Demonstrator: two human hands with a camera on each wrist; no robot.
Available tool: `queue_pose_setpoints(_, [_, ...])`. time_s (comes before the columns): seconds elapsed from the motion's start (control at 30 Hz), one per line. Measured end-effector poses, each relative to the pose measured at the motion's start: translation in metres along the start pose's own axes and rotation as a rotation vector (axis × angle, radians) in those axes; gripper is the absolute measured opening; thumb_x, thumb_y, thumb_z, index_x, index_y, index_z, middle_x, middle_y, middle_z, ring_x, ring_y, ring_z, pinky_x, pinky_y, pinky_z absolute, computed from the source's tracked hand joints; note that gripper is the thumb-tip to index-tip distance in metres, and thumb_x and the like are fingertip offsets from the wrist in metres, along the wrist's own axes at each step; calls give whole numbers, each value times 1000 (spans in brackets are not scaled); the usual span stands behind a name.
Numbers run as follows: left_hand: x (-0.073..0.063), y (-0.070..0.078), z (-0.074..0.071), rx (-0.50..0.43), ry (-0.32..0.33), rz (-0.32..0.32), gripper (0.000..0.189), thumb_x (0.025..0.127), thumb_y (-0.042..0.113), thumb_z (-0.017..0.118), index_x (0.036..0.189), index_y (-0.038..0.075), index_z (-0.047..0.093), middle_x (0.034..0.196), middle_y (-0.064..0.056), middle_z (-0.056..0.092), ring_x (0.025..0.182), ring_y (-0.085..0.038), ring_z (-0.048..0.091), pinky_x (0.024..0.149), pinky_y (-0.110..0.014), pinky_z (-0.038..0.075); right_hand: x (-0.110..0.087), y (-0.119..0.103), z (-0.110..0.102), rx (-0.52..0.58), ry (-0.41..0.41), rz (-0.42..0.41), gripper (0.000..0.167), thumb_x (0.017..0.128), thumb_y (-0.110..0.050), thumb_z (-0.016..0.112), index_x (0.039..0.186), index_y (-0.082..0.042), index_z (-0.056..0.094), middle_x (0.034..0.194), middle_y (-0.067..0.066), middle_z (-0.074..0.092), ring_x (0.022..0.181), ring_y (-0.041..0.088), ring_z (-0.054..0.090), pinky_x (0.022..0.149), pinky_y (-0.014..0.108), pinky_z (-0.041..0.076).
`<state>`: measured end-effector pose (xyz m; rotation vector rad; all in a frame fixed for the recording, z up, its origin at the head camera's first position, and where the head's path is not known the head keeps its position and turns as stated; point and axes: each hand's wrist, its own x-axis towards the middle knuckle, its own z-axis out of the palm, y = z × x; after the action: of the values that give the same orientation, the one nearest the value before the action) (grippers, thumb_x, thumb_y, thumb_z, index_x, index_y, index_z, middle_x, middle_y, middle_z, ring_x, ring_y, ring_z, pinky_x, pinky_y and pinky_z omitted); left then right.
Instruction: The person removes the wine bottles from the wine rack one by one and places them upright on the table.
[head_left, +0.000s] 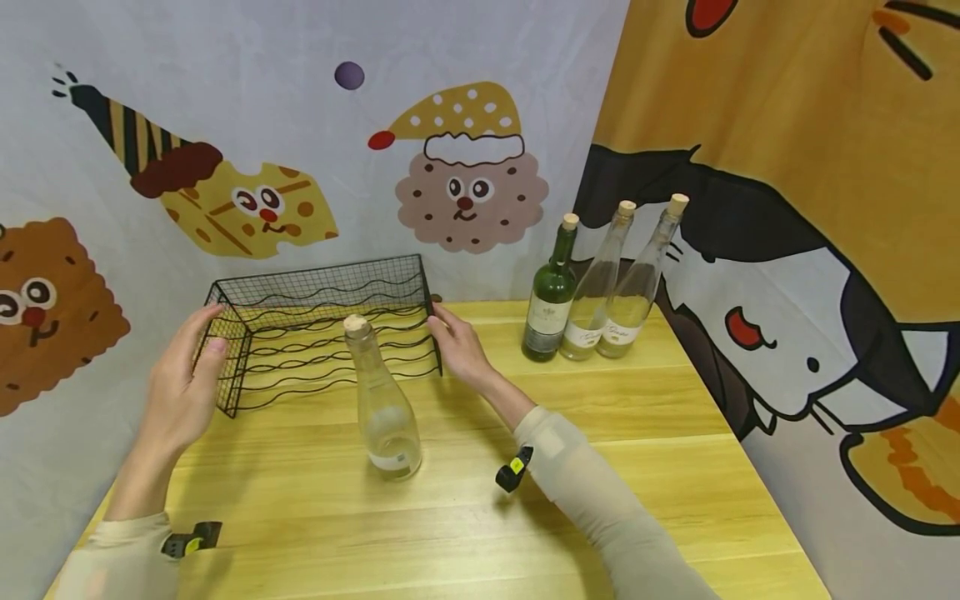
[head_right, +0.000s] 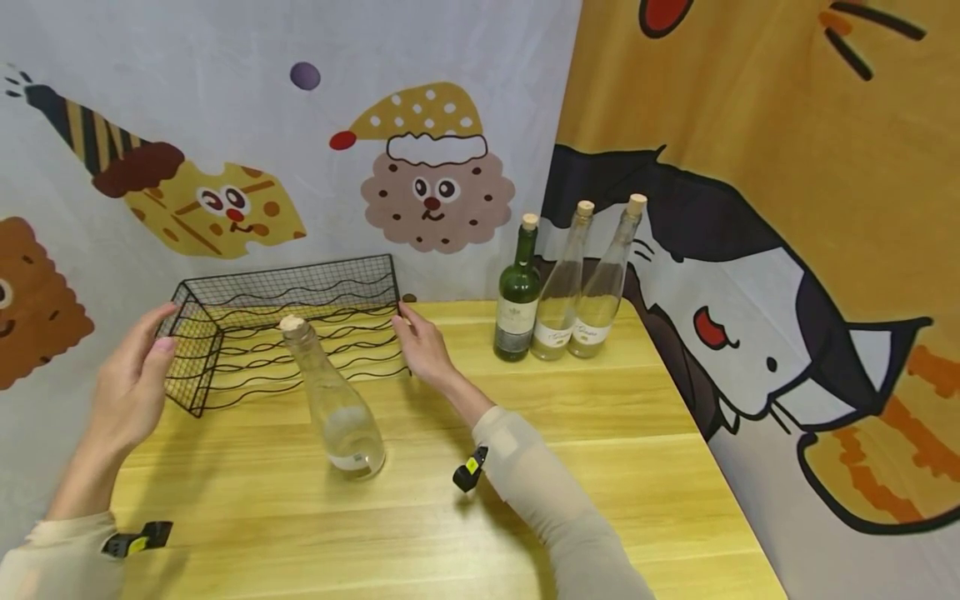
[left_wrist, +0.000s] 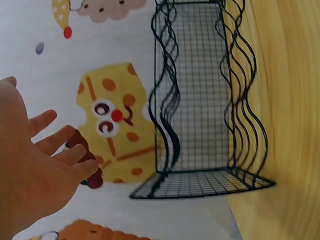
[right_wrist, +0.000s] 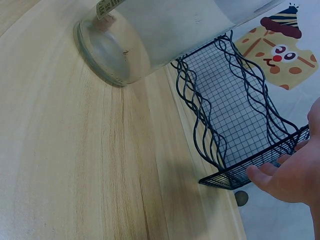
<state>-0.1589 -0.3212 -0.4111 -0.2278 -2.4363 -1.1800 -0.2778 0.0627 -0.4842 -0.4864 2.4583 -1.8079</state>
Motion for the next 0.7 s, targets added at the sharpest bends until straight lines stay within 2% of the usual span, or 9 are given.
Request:
queue_pose_setpoints(0.1, [0, -10, -4, 20, 23, -41, 56, 122, 29, 39, 178, 27, 38, 186, -14, 34, 174, -45, 25, 144, -70, 14, 0, 1, 0, 4, -2, 9, 61, 124, -45, 42, 176, -13, 41, 182, 9, 44, 160, 40, 54, 136, 59, 45])
queue_pose_setpoints(0.3, [0, -29, -15, 61, 51, -127, 58, 123, 34, 37, 179, 23, 34, 185, -22, 31, 169, -59, 26, 138, -83, 16, -1, 0, 0, 5, -10, 29, 61, 124, -47, 42, 177, -17, 41, 183, 7, 43, 160, 39, 54, 135, 58, 46])
queue_pose_setpoints(0.53, [-4, -49, -22, 97, -10, -221, 62, 124, 39, 31, 184, 26, 17, 189, -22, 17, 168, -65, 20, 132, -89, 17, 0, 0, -2, 9, -22, 20, 63, 124, -47, 42, 177, -15, 39, 183, 9, 42, 161, 39, 53, 136, 59, 45])
queue_pose_setpoints(0.7, [-5, -61, -25, 96, -54, -279, 64, 125, 42, 27, 184, 28, 10, 188, -26, 16, 166, -68, 20, 129, -90, 17, -1, 0, -2, 13, -20, 16, 61, 124, -48, 42, 177, -18, 40, 183, 11, 42, 160, 39, 54, 136, 59, 45])
